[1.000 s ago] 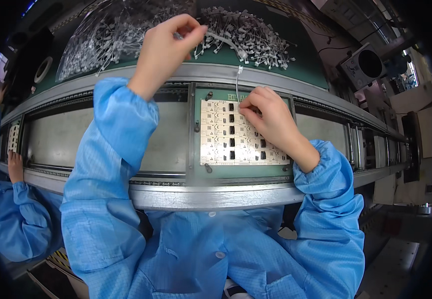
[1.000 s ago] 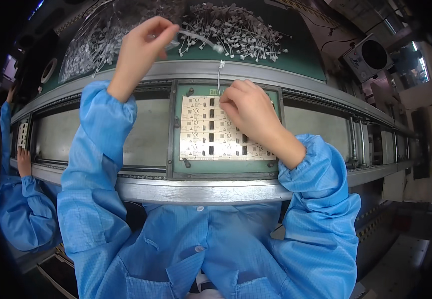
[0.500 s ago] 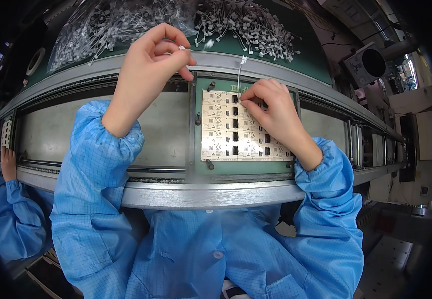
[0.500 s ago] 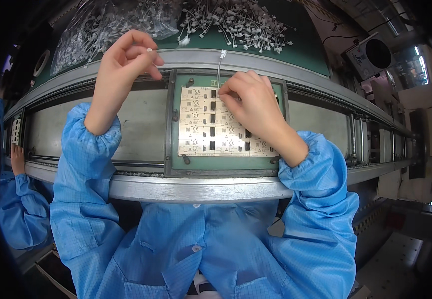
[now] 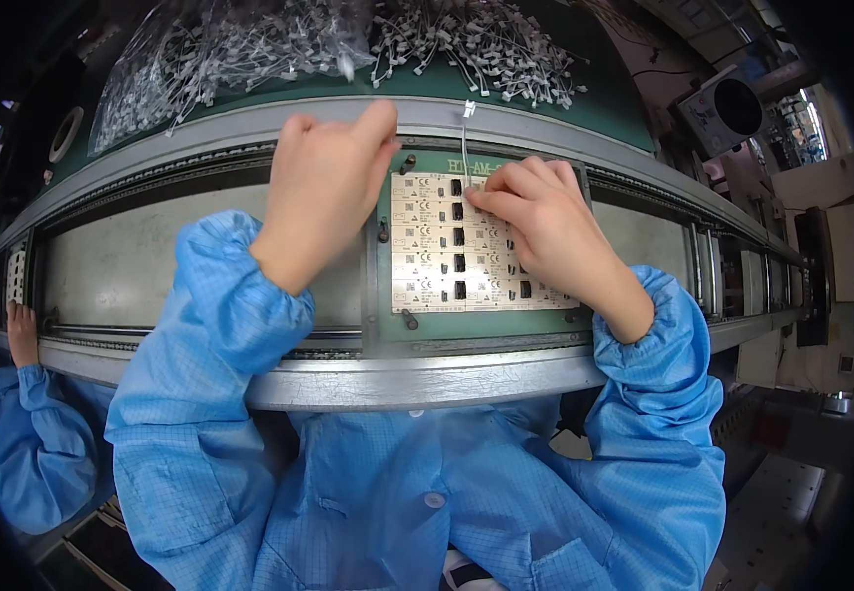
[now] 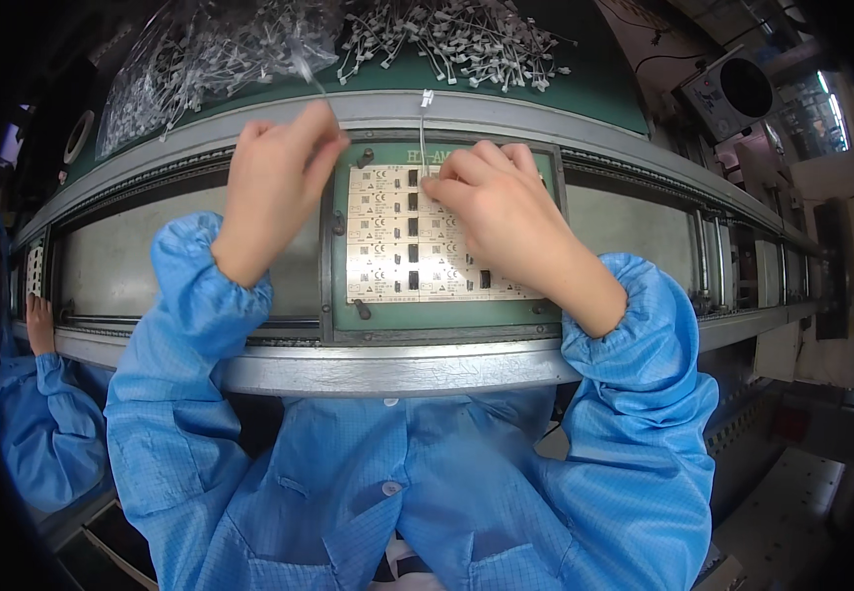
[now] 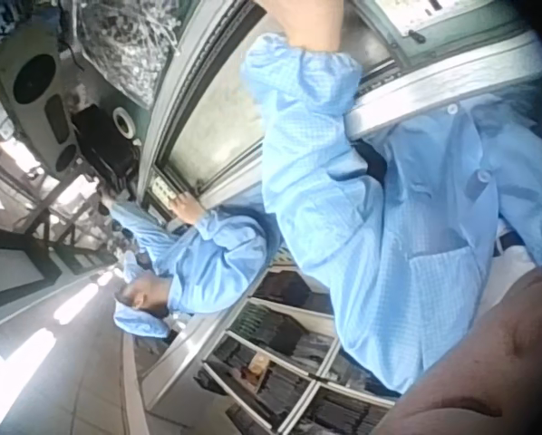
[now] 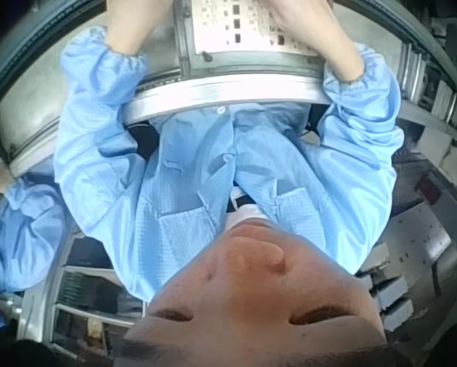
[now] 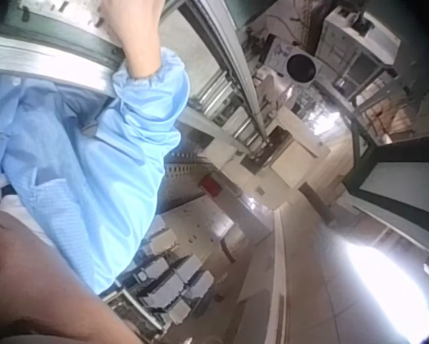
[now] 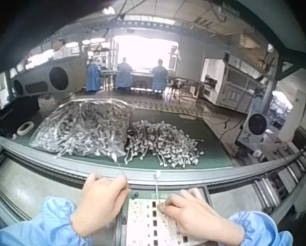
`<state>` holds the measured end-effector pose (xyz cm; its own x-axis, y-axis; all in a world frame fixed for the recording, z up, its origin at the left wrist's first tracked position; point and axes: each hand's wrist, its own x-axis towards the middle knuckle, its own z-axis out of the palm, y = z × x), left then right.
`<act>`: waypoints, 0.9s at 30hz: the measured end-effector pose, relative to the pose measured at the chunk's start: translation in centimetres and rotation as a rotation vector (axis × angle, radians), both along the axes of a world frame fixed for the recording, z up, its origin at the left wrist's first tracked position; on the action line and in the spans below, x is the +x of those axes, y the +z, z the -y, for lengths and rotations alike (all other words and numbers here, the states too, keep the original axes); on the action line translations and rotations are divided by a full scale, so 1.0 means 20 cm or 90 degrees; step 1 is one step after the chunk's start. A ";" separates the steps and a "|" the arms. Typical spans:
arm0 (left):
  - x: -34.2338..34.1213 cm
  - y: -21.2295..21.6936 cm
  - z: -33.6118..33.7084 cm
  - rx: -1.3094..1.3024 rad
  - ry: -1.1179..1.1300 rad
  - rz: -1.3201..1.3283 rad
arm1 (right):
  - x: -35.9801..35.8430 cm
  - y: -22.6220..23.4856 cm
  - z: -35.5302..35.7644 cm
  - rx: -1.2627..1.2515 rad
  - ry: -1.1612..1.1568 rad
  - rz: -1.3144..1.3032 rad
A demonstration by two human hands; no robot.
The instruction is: Placing small electronic components into designated slots on a printed circuit board on an assembly line.
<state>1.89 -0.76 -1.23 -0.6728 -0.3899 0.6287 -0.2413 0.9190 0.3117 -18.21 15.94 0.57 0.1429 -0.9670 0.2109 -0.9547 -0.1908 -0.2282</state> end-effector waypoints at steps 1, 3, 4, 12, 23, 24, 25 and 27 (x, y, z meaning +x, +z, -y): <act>0.00 -0.01 -0.03 -0.010 0.039 0.054 | 0.01 0.00 0.00 -0.004 -0.004 0.003; 0.00 0.00 -0.07 0.016 0.049 0.100 | 0.01 0.01 -0.01 -0.011 0.005 -0.002; 0.00 -0.01 -0.08 0.019 0.062 0.098 | -0.01 0.02 0.01 -0.020 0.011 -0.002; -0.04 0.02 -0.12 0.290 0.054 0.083 | -0.51 -0.01 0.31 -0.188 -0.140 -0.113; 0.01 0.06 -0.19 0.262 0.052 0.085 | -0.41 -0.12 0.48 -0.296 -0.074 -0.125; 0.03 0.05 -0.19 0.287 0.055 0.078 | -0.42 -0.07 0.46 -0.304 -0.082 -0.139; 0.03 0.05 -0.19 0.313 0.061 0.072 | -0.43 -0.03 0.44 -0.294 -0.116 -0.016; 0.02 0.06 -0.19 0.293 0.059 0.092 | -0.43 0.05 0.40 -0.284 -0.149 0.112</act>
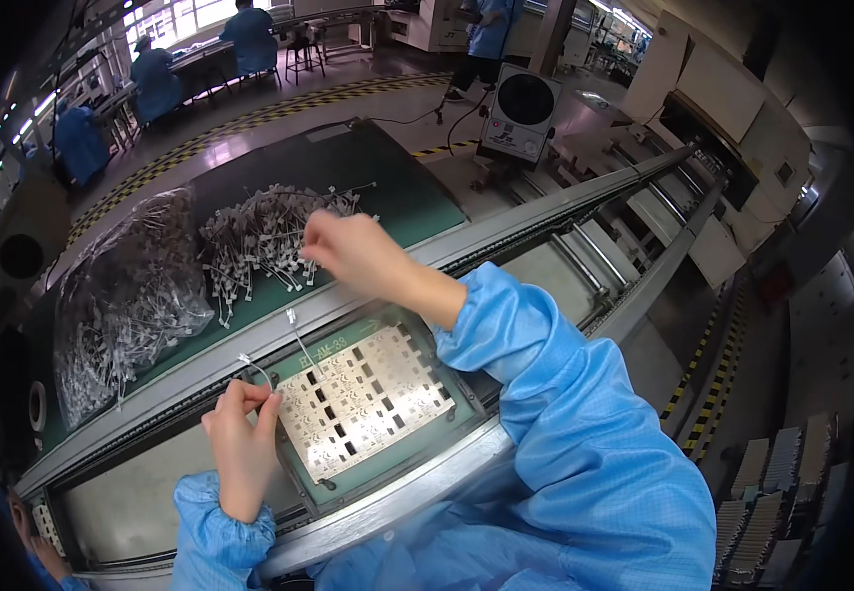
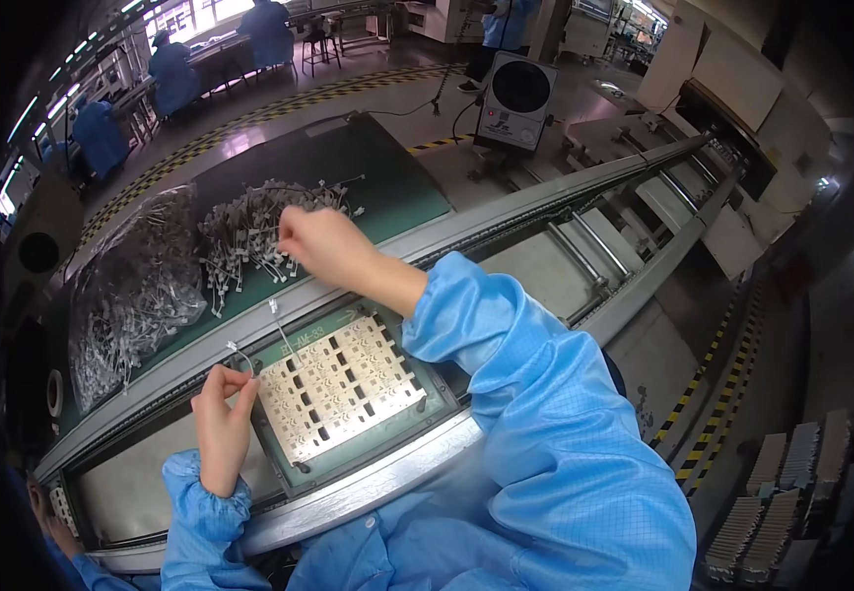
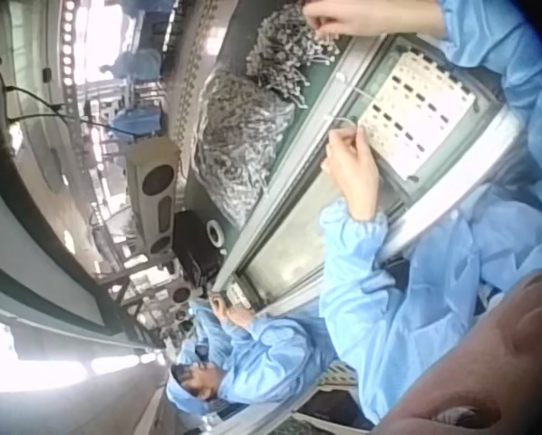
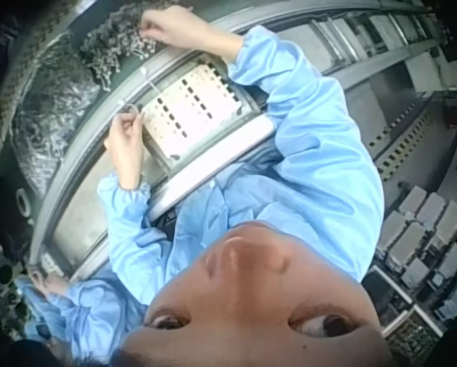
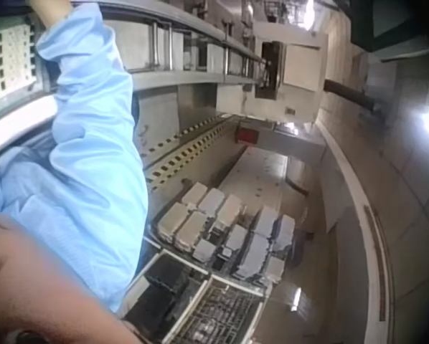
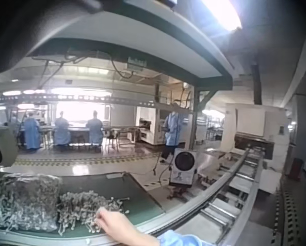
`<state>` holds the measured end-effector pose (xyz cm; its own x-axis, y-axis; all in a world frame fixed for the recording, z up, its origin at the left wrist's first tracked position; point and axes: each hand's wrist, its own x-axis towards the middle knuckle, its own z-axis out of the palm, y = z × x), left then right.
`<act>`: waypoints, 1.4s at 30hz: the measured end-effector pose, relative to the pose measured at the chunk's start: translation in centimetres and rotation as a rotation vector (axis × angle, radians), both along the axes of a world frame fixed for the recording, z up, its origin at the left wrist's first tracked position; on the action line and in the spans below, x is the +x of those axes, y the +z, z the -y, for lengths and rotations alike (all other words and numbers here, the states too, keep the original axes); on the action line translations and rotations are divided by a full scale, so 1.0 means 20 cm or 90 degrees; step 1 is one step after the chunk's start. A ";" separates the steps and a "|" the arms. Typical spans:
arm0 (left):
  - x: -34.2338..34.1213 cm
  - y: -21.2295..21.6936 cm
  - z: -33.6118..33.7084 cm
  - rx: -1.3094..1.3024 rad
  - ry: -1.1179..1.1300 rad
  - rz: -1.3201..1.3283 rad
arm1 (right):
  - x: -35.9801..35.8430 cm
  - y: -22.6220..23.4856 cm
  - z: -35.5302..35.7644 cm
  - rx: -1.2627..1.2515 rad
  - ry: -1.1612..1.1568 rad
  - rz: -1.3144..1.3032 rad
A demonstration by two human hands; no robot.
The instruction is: Placing small electronic components into designated slots on a printed circuit board on an assembly line.
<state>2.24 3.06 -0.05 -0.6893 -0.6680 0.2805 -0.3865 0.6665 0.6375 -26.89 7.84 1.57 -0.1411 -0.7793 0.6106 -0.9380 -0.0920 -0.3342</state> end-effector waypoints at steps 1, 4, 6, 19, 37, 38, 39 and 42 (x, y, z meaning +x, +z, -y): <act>-0.01 0.00 0.00 0.057 -0.001 -0.006 | -0.02 0.05 -0.01 0.026 -0.006 0.206; -0.01 0.02 -0.02 0.164 -0.003 -0.024 | -0.18 0.11 0.07 -0.084 0.103 0.651; -0.01 0.01 -0.02 0.228 0.017 -0.033 | -0.22 0.20 0.12 -0.176 0.100 0.787; -0.01 0.04 0.15 -0.163 0.003 -0.118 | -0.27 0.40 -0.09 -0.230 0.097 0.609; -0.04 0.01 0.08 -0.227 -0.066 0.134 | -0.19 0.04 -0.58 -0.077 0.070 0.477; -0.04 0.01 0.08 -0.216 -0.066 0.130 | -0.19 0.03 -0.58 -0.077 0.070 0.485; -0.04 0.01 0.08 -0.215 -0.067 0.138 | -0.20 0.03 -0.58 -0.076 0.065 0.478; -0.04 0.01 0.08 -0.220 -0.075 0.137 | -0.17 0.04 -0.58 -0.071 0.077 0.476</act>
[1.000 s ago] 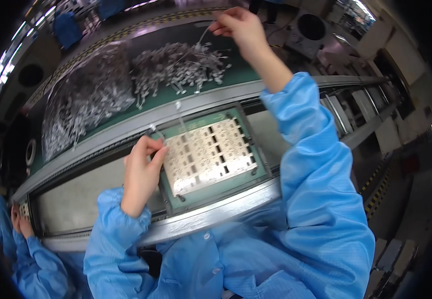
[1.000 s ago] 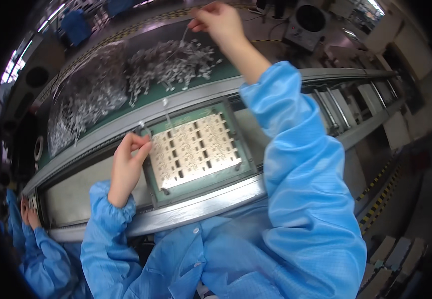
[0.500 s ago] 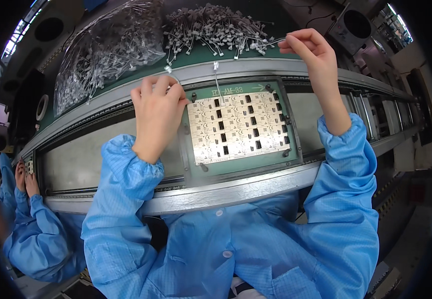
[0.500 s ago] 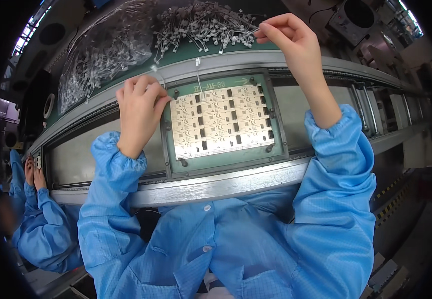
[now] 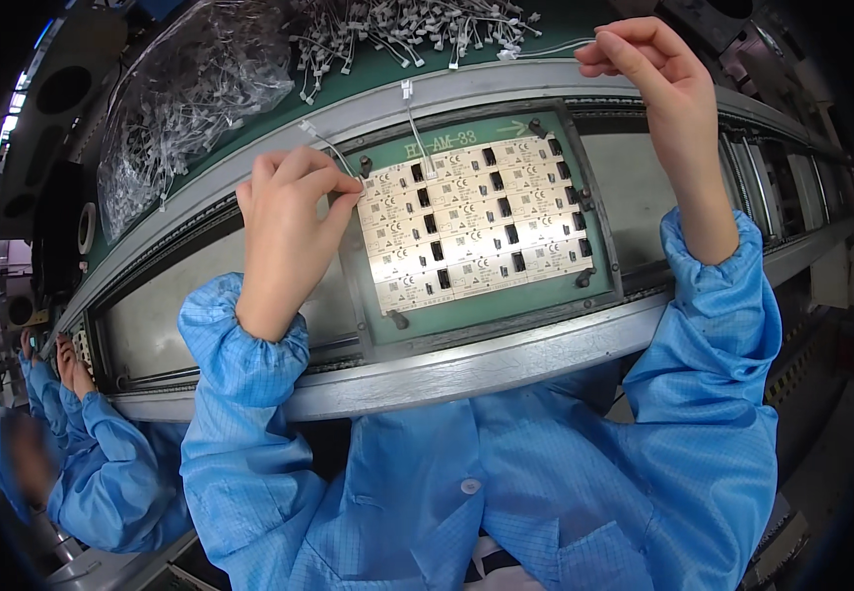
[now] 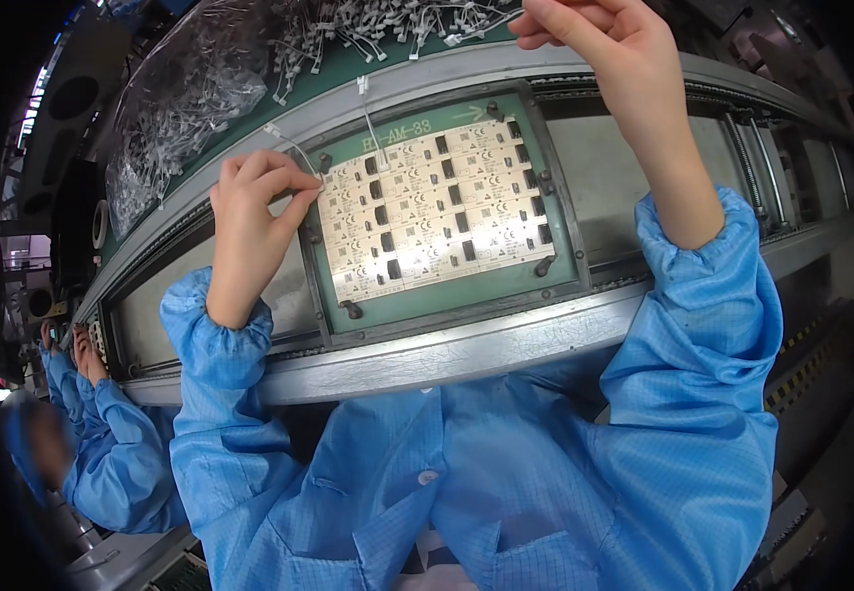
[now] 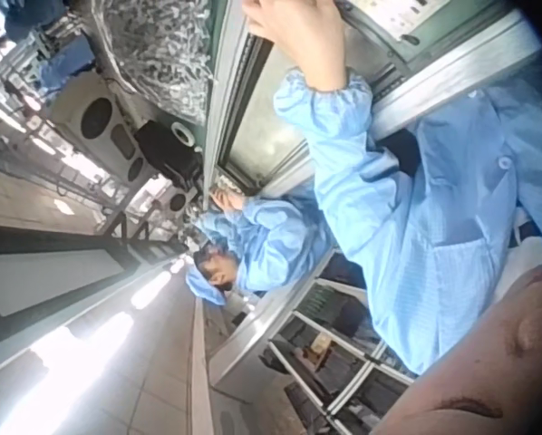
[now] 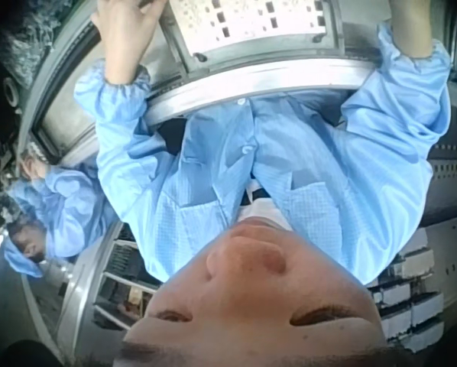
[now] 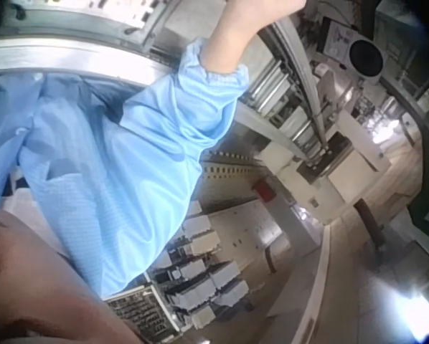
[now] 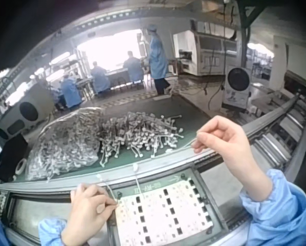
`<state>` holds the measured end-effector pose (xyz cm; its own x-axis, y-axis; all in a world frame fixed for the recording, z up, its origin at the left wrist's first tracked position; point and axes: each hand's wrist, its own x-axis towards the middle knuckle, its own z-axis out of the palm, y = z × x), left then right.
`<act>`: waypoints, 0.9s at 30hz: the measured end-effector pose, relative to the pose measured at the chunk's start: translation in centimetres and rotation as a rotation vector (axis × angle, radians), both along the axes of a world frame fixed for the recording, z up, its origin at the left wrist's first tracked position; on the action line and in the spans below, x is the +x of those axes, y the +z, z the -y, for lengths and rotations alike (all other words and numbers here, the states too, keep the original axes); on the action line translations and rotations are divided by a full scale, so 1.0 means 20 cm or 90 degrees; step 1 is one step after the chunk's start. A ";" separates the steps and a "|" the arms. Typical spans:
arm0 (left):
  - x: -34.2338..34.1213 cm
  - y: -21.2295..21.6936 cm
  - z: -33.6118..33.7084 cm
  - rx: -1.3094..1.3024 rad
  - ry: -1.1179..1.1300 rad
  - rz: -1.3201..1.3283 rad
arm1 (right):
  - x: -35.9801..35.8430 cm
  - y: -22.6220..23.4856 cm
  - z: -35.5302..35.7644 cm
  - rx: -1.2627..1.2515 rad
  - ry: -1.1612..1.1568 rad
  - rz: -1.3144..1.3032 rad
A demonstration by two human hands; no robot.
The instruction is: Placing small electronic components into designated slots on a printed circuit board on an assembly line.
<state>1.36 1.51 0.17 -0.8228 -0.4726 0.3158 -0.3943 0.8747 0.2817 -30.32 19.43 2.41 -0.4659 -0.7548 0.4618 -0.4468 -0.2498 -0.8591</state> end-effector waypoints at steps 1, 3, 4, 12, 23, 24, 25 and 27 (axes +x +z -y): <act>0.00 0.00 0.00 0.007 0.006 0.005 | 0.05 0.01 0.01 -0.022 0.005 0.039; 0.01 0.00 0.00 0.016 0.015 0.011 | 0.09 0.02 0.01 -0.042 0.013 0.078; 0.02 0.00 0.00 -0.002 0.000 0.012 | 0.09 0.02 0.02 -0.043 0.003 0.096; 0.05 0.08 -0.07 -0.105 -0.086 0.051 | 0.11 0.01 -0.09 0.050 0.068 -0.002; -0.29 -0.04 0.54 -0.428 -0.044 0.128 | 0.32 -0.15 0.01 0.139 0.010 -0.388; -0.30 -0.05 0.56 -0.423 -0.047 0.121 | 0.31 -0.16 0.02 0.146 0.007 -0.393; -0.30 -0.04 0.59 -0.426 -0.058 0.133 | 0.31 -0.16 0.03 0.152 -0.001 -0.401; -0.30 -0.03 0.61 -0.423 -0.073 0.159 | 0.31 -0.19 0.02 0.166 0.003 -0.400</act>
<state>-4.63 -10.70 -0.41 -0.9408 -0.1529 0.3025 -0.2735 0.8695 -0.4113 -24.10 18.94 -1.47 -0.1647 -0.8797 0.4460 -0.8800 -0.0732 -0.4693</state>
